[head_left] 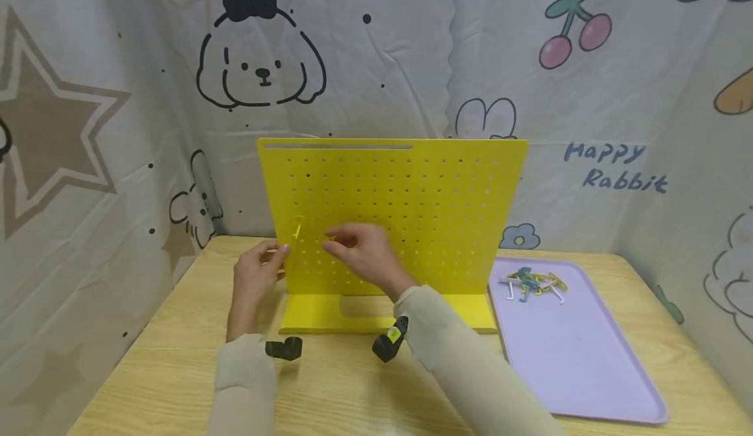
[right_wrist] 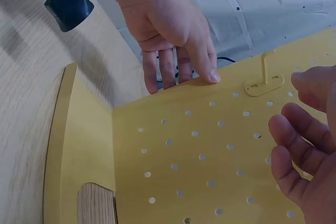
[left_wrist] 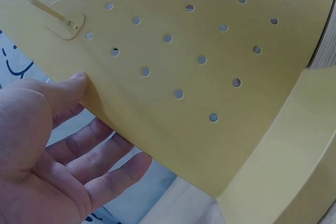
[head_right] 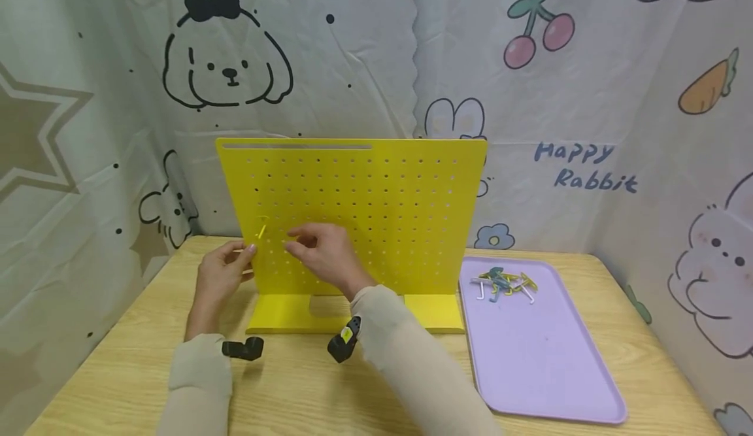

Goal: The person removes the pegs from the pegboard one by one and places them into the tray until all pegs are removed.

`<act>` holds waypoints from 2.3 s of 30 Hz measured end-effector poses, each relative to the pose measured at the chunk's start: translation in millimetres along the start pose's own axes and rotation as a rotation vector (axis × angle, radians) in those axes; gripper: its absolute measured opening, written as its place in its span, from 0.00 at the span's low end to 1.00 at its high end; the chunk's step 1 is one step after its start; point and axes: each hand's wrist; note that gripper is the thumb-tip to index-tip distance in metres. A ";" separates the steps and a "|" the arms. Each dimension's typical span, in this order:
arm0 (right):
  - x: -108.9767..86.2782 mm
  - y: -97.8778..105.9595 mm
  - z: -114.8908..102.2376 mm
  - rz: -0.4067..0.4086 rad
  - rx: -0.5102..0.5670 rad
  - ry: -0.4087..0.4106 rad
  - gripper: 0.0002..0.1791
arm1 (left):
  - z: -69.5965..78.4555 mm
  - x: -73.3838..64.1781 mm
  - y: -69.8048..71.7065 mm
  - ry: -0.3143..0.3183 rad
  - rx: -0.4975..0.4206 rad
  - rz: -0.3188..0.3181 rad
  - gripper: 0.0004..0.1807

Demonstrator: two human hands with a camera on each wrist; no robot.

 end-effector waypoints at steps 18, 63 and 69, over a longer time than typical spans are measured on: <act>27.4 -23.3 -23.6 -0.017 -0.029 0.000 0.14 | -2.5 3.0 -2.5 -0.001 -0.023 -0.003 0.21; 8.1 -10.5 -21.7 0.076 -0.064 0.120 0.07 | -0.9 1.7 -0.6 0.013 -0.021 -0.009 0.24; -7.4 3.2 -8.3 0.083 -0.085 0.145 0.07 | -0.4 0.5 -1.4 0.013 -0.006 0.001 0.23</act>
Point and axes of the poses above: each hand's wrist, its own x-axis towards the middle knuckle, its own y-axis out of the back of the hand, z = x × y, and after that the axes turned 15 degrees about -x, right-handed
